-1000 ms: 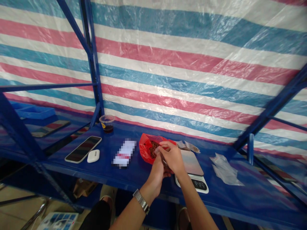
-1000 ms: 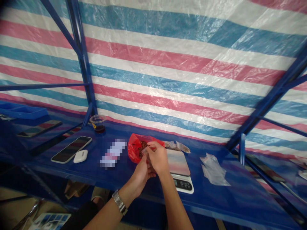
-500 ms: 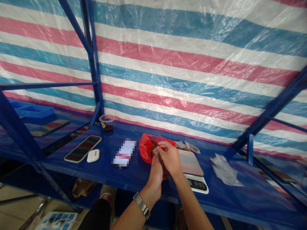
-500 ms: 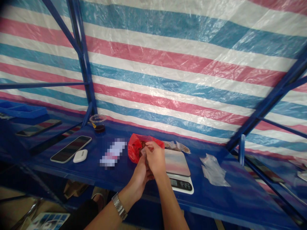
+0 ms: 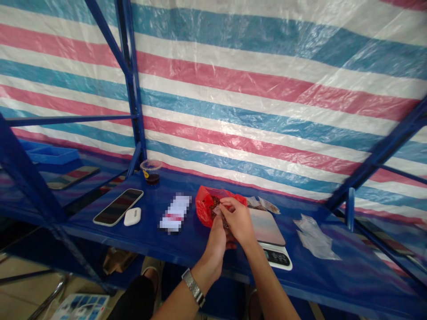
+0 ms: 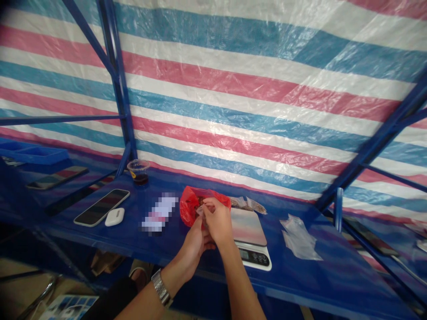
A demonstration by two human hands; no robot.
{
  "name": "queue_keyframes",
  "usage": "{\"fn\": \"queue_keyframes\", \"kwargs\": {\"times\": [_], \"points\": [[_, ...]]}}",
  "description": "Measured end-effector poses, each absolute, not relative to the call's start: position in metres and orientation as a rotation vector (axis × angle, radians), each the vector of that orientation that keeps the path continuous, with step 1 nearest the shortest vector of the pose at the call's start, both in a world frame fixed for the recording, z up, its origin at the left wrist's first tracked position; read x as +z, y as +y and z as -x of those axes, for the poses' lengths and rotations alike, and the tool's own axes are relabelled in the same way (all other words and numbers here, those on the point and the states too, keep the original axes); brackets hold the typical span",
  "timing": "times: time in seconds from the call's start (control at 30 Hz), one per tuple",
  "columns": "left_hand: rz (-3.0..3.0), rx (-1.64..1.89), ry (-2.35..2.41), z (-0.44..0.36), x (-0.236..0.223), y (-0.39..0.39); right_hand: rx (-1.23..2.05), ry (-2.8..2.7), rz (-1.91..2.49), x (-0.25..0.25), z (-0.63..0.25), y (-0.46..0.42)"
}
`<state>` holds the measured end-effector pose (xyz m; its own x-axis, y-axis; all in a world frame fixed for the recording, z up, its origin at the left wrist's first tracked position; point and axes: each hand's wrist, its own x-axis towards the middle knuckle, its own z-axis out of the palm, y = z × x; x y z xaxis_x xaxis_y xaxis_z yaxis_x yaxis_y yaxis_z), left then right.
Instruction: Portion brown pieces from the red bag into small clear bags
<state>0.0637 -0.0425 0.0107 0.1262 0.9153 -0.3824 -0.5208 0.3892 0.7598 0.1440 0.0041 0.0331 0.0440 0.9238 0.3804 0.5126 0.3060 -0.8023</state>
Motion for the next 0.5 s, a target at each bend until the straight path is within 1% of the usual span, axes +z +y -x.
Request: {"fn": "queue_keyframes", "kwargs": {"times": [0.3,0.5], "points": [[-0.421,1.116,0.936,-0.0675,0.0060,-0.0388,0.546,-1.584,1.335,0.0304,-0.1450,0.0044],[-0.597,1.177,0.946,-0.0650,0.0069,-0.0374,0.577,-1.564,1.309,0.0344,-0.1497,0.0031]]}}
